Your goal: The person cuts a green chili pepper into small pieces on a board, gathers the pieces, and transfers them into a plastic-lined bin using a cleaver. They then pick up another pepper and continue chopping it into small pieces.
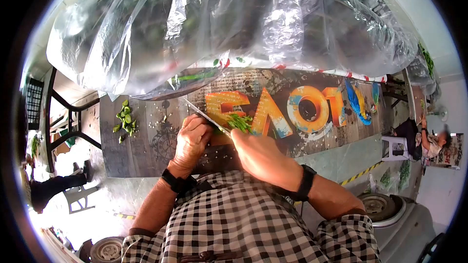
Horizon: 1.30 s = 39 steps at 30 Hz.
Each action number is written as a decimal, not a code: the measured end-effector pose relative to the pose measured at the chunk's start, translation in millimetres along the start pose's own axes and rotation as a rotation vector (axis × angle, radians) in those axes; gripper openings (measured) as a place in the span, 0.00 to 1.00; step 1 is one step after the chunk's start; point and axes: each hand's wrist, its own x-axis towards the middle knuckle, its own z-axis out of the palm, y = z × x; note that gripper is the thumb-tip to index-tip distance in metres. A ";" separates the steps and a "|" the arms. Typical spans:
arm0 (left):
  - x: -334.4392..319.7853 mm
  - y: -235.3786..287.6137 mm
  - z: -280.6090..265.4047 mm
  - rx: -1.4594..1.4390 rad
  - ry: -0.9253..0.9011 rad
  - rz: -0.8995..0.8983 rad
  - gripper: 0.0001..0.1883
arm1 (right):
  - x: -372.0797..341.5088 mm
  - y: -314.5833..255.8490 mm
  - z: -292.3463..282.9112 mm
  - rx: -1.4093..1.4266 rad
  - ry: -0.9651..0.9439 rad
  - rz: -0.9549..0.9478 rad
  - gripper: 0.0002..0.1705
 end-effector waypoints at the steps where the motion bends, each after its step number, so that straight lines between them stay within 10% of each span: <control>1: 0.6 0.8 0.6 -0.004 0.000 0.006 0.08 | 5.3 2.6 4.0 0.004 0.022 -0.022 0.11; 15: -0.3 4.0 -9.8 0.122 -0.026 0.045 0.09 | -11.9 25.8 17.7 -0.041 0.195 -0.040 0.14; 39: -2.7 0.2 -2.0 0.049 0.039 0.003 0.08 | -9.0 -12.2 -6.3 -0.073 -0.072 0.065 0.19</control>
